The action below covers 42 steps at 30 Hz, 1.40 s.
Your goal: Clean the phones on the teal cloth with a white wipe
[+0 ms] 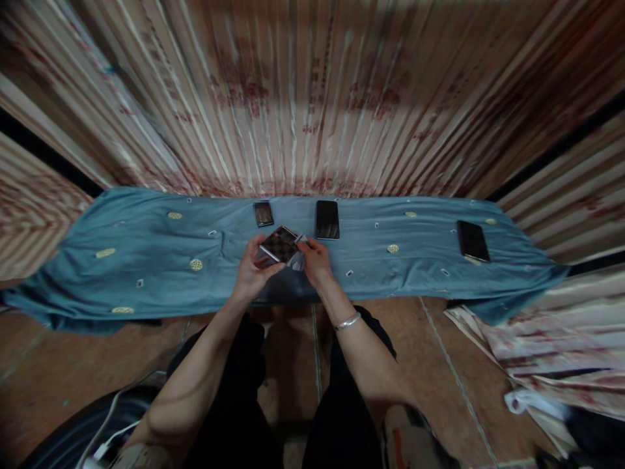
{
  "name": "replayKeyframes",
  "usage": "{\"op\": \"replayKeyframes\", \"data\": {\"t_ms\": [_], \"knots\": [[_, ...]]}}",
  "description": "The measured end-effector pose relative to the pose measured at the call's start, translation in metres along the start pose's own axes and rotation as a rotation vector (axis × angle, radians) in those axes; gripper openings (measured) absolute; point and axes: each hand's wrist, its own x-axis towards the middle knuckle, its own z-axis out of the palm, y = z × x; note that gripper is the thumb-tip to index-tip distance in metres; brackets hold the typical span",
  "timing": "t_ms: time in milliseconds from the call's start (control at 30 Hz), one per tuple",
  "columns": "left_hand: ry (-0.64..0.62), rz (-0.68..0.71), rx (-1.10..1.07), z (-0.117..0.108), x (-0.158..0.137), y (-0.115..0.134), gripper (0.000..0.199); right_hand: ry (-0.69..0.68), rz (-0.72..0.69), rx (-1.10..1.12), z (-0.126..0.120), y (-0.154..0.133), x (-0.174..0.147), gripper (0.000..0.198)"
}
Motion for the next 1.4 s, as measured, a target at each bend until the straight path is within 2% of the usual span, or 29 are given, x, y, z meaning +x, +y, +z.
{"op": "replayKeyframes", "data": {"t_ms": [200,300,500,600,800,1000,1233,1400], "knots": [[0.019,0.009,0.140,-0.006,0.002,-0.002,0.095,-0.018,-0.055,-0.080,-0.002,0.004,0.000,0.021],[0.042,0.023,0.206,-0.006,0.002,-0.006,0.092,-0.002,-0.142,-0.149,0.000,0.009,0.000,0.028],[0.144,0.010,0.193,-0.001,0.003,-0.011,0.083,-0.042,-0.336,-0.397,0.000,0.012,-0.004,0.040],[0.146,-0.001,0.145,0.003,0.002,-0.012,0.082,-0.050,-0.378,-0.478,0.000,0.012,-0.006,0.043],[0.154,-0.059,0.067,0.007,0.004,-0.012,0.082,-0.067,-0.372,-0.555,0.002,0.018,-0.015,0.048],[0.139,-0.003,0.051,0.002,0.007,-0.012,0.074,-0.095,-0.299,-0.554,0.004,0.023,-0.029,0.043],[0.189,0.003,0.078,-0.005,0.012,-0.019,0.077,-0.128,-0.286,-0.547,0.010,0.023,-0.040,0.039],[0.159,-0.003,0.072,-0.003,0.010,-0.015,0.078,-0.135,-0.267,-0.519,0.010,0.020,-0.039,0.037]]}}
